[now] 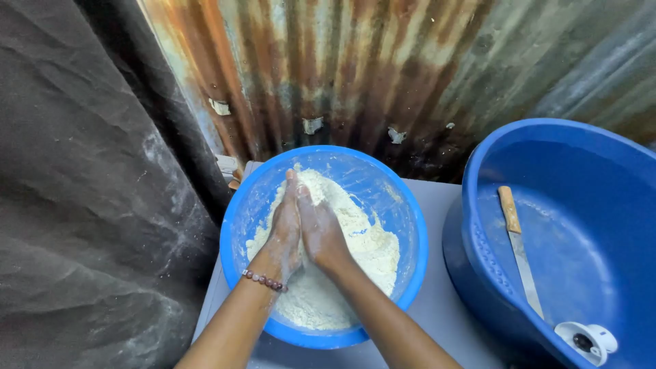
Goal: Mixing flour and liquid in a large bowl by hand, adding ingredients from smaller containers to form dough.
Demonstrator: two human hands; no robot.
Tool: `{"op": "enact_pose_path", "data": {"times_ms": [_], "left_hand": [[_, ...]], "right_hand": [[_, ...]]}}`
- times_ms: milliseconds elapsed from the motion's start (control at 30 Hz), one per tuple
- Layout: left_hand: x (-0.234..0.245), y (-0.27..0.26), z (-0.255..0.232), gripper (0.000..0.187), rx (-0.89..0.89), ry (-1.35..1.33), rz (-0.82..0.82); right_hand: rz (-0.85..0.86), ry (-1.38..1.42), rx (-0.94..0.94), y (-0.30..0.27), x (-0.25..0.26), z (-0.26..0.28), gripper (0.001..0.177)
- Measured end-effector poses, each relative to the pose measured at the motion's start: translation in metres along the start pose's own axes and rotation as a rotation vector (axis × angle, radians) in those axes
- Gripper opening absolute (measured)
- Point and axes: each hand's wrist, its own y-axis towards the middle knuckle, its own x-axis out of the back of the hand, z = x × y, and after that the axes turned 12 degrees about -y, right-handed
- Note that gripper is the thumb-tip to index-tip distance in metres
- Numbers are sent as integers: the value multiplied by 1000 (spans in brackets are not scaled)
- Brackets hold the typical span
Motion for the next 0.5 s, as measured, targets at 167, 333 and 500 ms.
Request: {"op": "enact_pose_path", "data": {"times_ms": [167,333,500], "left_hand": [[6,34,17,110,-7,-74,71],[15,39,23,109,-27,-142,129],[28,109,74,97,-40,-142,260]], "right_hand": [[-6,-23,51,20,4,-9,107],[-22,-55,105,29,-4,-26,100],[-40,-90,186,56,10,-36,92]]}}
